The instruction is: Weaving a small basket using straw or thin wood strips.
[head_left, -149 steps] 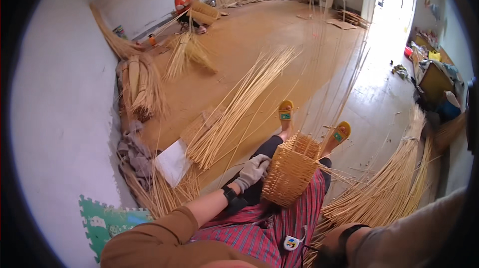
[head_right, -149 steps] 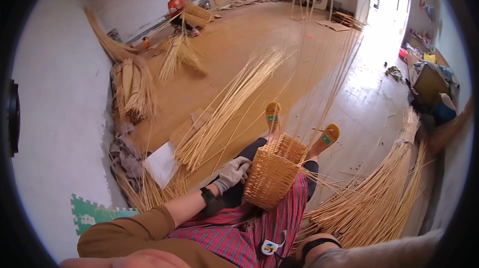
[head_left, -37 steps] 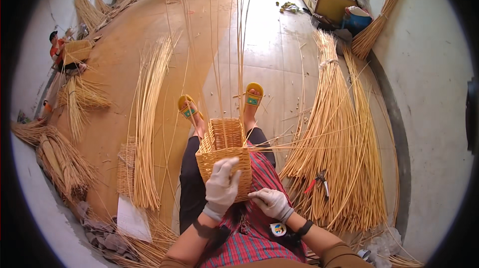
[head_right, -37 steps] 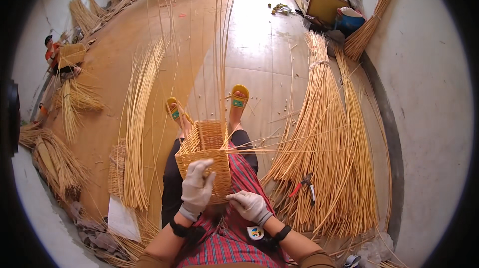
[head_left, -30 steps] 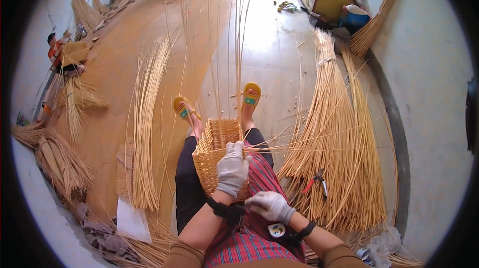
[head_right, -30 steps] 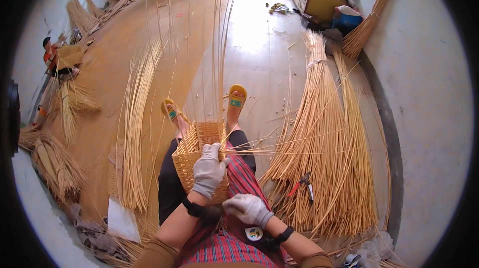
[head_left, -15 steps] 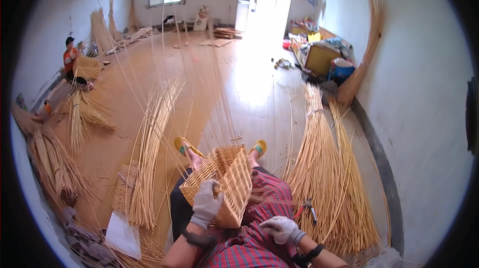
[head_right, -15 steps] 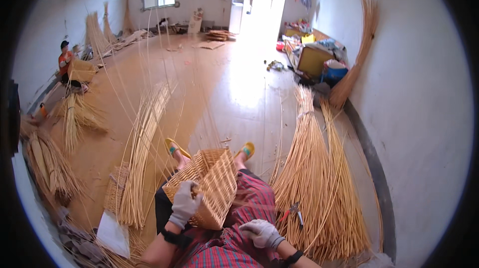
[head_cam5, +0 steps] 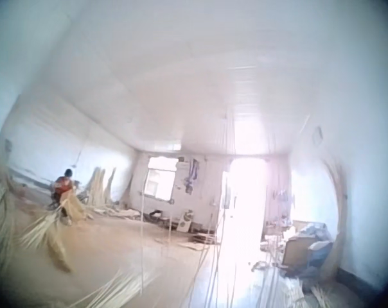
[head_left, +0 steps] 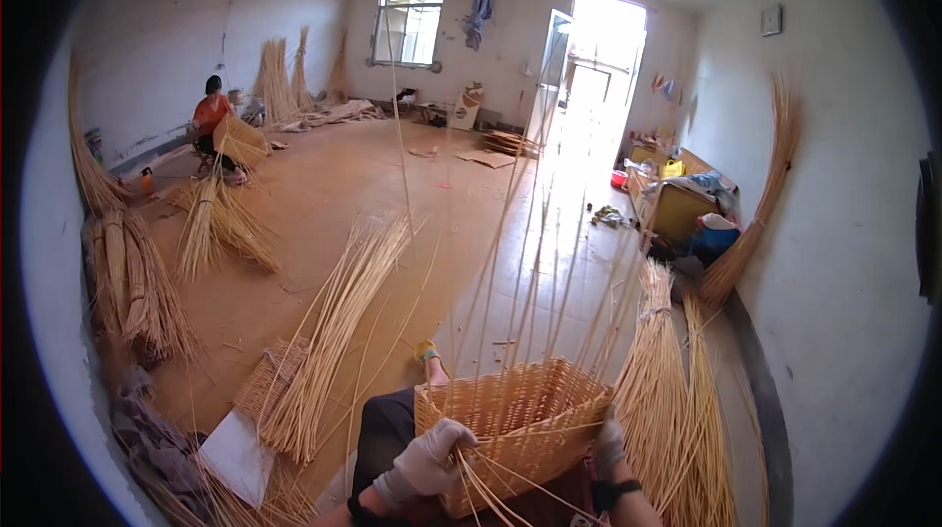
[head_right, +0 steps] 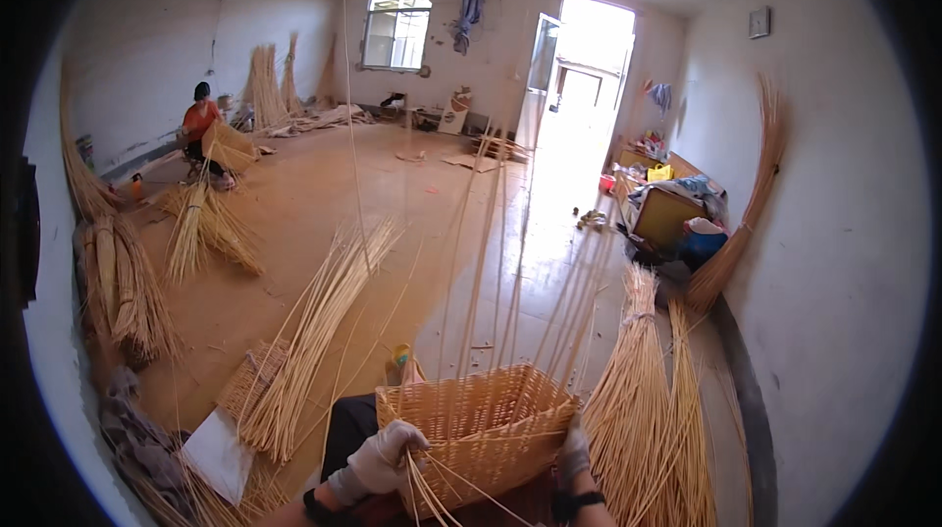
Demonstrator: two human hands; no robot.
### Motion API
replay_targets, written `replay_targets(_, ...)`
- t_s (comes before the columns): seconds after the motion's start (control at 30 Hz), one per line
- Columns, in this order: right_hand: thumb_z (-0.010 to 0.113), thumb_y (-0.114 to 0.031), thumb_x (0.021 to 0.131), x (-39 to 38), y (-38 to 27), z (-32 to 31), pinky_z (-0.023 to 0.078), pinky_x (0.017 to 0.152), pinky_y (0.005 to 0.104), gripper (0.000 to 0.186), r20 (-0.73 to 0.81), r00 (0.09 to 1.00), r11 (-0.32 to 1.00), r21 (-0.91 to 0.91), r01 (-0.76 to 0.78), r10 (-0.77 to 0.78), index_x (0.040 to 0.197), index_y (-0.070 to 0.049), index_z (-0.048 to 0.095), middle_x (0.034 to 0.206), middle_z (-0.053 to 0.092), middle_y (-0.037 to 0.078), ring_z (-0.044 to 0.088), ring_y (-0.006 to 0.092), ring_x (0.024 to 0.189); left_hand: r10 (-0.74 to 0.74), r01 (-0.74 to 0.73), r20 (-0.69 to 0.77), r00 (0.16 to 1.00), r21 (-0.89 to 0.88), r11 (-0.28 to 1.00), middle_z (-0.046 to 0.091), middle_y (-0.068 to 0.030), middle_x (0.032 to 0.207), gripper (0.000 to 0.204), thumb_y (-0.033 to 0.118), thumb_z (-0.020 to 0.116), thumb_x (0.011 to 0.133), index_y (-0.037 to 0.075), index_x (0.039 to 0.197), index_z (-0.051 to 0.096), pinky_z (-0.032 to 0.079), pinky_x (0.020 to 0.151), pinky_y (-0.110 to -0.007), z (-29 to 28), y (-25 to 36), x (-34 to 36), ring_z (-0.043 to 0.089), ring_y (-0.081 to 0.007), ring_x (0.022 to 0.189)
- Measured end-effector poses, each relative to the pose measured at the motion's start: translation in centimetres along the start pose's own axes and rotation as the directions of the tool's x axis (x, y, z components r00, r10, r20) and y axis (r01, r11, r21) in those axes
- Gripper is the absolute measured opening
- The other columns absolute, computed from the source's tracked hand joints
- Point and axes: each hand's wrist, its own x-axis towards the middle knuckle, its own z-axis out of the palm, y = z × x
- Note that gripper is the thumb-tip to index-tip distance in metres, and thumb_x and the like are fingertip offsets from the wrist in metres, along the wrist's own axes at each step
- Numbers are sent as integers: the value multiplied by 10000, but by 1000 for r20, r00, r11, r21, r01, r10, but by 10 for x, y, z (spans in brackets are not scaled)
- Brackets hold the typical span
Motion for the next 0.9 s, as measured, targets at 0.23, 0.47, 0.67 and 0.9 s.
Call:
replay_targets(0.23, 512, -440, 1059, 17, 71, -41, 485, 1077, 426, 652, 16, 964, 964, -13, 267, -267, 1516, 21, 451, 1463, 557, 167, 568, 324, 1274, 177, -169, -77, 981, 98, 981, 611, -91, 966, 347, 6, 742, 775, 101, 1078, 602, 512, 753, -380, -3, -39, 53, 610, -297, 843)
replay_targets(0.47, 688, -135, 961, 14, 91, -15, 555, 924, 364, 657, -82, 987, 979, 145, 147, -136, 1537, -6, 398, 1388, 581, 146, 614, 254, 1145, -58, 66, -234, 971, 27, 997, 610, -75, 966, 472, -27, 731, 761, 98, 1205, 632, 486, 781, -286, -3, -115, 52, 577, -173, 848)
replay_targets(0.67, 621, 42, 874, 21, 87, 18, 322, 1204, 361, 777, -23, 982, 930, -325, 172, -189, 1577, -3, 294, 1540, 453, 161, 442, 262, 1409, -395, 384, -384, 835, -109, 917, 555, -157, 1464, 747, 179, 758, 932, 22, 1558, 382, 437, 1120, -365, 34, -164, -16, 547, -253, 1329)
replay_targets(0.9, 640, 126, 873, 4, 98, 15, 319, 1197, 325, 817, -175, 964, 964, -209, 162, -200, 1601, -21, 301, 1547, 469, 112, 446, 221, 1415, -409, 390, -361, 838, -128, 912, 662, -244, 1325, 543, 354, 559, 1050, 23, 1477, 504, 533, 934, -410, 64, -200, -14, 687, -373, 1146)
